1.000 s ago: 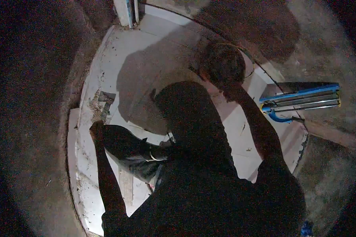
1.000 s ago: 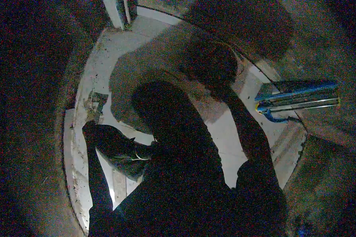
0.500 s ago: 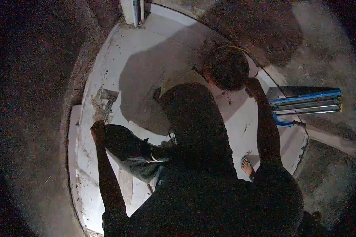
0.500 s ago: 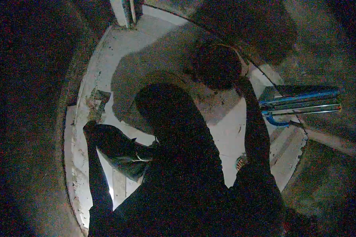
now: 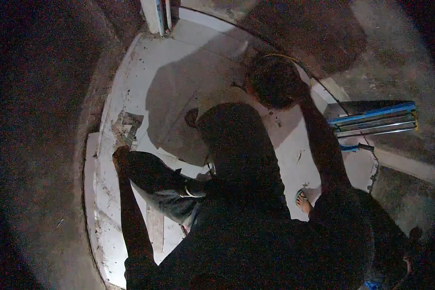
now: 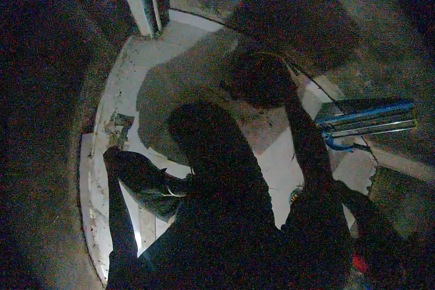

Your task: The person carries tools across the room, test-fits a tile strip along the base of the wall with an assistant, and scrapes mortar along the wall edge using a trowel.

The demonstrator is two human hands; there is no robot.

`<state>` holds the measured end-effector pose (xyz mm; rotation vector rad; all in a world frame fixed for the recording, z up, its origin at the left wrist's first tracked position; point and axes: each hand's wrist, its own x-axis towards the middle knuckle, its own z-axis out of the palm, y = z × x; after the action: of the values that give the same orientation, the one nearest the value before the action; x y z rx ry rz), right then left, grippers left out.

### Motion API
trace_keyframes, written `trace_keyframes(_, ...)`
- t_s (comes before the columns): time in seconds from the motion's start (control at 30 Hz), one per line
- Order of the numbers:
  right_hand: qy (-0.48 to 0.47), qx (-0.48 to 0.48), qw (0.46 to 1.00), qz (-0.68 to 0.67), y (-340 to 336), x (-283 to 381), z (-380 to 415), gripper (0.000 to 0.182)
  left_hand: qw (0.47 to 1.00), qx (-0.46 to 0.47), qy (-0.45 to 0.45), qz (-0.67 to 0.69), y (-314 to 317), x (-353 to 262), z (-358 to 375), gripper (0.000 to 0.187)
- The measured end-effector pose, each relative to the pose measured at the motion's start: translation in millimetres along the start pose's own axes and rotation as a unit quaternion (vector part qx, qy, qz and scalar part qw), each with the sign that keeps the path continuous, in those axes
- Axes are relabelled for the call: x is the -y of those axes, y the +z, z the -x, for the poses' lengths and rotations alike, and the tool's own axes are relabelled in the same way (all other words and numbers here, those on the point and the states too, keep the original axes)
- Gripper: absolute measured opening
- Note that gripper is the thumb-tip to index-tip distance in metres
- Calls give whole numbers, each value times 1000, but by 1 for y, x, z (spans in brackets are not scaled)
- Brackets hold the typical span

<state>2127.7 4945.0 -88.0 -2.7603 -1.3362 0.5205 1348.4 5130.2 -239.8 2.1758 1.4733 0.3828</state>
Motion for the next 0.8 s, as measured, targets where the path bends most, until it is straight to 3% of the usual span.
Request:
trace_keyframes(0.07, -20, -98, 993, 56, 40, 17, -11, 30, 1000, -2, -3, -21, 4, 2, -3, 17)
trace_keyframes(0.17, -54, -128, 988, 65, 53, 24, -6, 31, 997, 5, -46, 57, 13, 14, -2, 15)
trace_keyframes(0.2, -69, -97, 992, 49, 44, 21, -1, 31, 997, 3, -44, 67, 14, 17, -2, 15)
trace_keyframes(0.27, -40, 57, 997, -33, 3, 11, 18, 31, 999, -4, 14, 36, 1, 15, 4, 15)
trace_keyframes(0.3, -9, 133, 987, -84, -20, 10, 29, 31, 999, 23, -22, 29, -4, 12, 6, 15)
trace_keyframes(0.4, 208, 158, 949, -178, -57, 24, 32, 32, 997, 64, -45, 19, -8, 7, 6, 15)
trace_keyframes(0.5, 29, 40, 998, -35, 1, -5, -1, 33, 996, 62, 17, -54, 0, 19, 1, 16)
trace_keyframes(0.57, -21, -22, 999, 10, 32, 5, 2, 33, 973, 97, -29, -209, 9, 20, -8, 16)
trace_keyframes(0.6, -48, -39, 998, 23, 33, 6, 10, 33, 985, 82, -29, -150, 8, 19, -9, 16)
trace_keyframes(0.67, -53, 55, 997, -27, 1, -2, 35, 34, 997, 57, -29, -32, 1, 17, 1, 17)
trace_keyframes(0.73, -51, 96, 992, -59, -15, -27, 34, 34, 994, -40, -62, 76, -1, 20, 8, 19)
trace_keyframes(0.77, -143, 15, 990, 14, 4, -65, 15, 34, 985, -87, -77, 131, -1, 20, 7, 20)
trace_keyframes(0.8, -345, -170, 909, 163, 57, -158, -36, 34, 990, -123, 45, 44, -27, -8, -4, 18)
